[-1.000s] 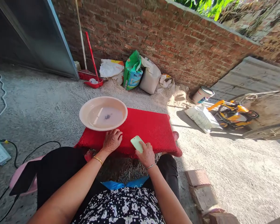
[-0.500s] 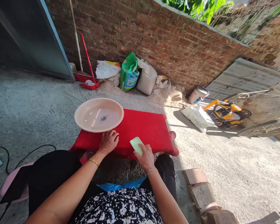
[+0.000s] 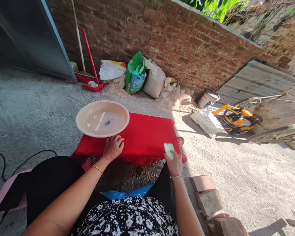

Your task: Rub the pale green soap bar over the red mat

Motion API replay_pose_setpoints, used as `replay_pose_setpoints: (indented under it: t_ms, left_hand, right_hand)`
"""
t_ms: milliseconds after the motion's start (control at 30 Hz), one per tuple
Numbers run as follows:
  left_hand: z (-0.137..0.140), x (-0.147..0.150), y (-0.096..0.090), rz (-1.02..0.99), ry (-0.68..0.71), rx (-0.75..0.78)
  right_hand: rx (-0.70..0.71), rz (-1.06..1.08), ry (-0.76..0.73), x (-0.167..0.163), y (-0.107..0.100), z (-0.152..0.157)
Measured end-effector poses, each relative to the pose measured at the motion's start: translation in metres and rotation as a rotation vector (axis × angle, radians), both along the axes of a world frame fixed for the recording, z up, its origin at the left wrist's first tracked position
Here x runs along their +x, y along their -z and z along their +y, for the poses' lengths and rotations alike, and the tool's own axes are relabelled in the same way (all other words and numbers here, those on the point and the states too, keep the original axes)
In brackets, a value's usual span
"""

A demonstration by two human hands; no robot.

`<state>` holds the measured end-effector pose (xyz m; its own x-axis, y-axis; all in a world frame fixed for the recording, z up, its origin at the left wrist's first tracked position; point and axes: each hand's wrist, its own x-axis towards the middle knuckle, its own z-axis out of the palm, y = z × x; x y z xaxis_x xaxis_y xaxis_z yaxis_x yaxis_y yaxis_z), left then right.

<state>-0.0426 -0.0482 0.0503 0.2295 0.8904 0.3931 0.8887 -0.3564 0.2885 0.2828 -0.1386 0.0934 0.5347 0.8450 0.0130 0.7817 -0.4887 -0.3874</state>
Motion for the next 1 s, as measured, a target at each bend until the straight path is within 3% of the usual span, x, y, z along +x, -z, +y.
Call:
replay_pose_setpoints:
  t_ms: [100, 167, 267, 367, 533, 633, 700, 867, 933, 1000]
  left_hand:
    - [0.001, -0.001, 0.0, 0.023, 0.004, 0.013]
    - [0.001, -0.001, 0.0, 0.027, 0.01, 0.017]
    - [0.001, 0.0, 0.0, 0.021, 0.01, 0.014]
    - [0.0, 0.001, 0.001, 0.001, 0.006, 0.004]
    - [0.0, 0.001, 0.002, -0.031, 0.006, -0.004]
    - [0.0, 0.001, 0.003, -0.035, 0.003, -0.002]
    - [0.0, 0.001, 0.002, -0.023, 0.0, -0.001]
    - [-0.001, 0.001, -0.002, 0.004, 0.001, -0.009]
    - [-0.002, 0.001, -0.003, 0.006, 0.006, -0.02]
    - [-0.001, 0.001, -0.003, 0.002, 0.004, -0.025]
  right_hand:
    - [0.058, 0.016, -0.395, -0.074, 0.005, 0.013]
    - [0.077, 0.029, -0.583, -0.112, 0.009, 0.021]
    - [0.063, 0.038, -0.642, -0.121, 0.017, 0.026]
    - [0.005, 0.034, -0.454, -0.074, 0.021, 0.024]
    - [-0.12, -0.038, 0.11, 0.032, 0.009, 0.012]
    - [-0.144, -0.032, 0.204, 0.043, 0.004, 0.009]
    - [-0.065, -0.037, 0.055, 0.017, 0.004, 0.012]
    - [0.107, -0.017, -0.567, -0.099, 0.009, 0.028]
    - [0.121, -0.011, -0.691, -0.128, 0.012, 0.032]
    - [0.104, 0.003, -0.703, -0.131, 0.015, 0.034]
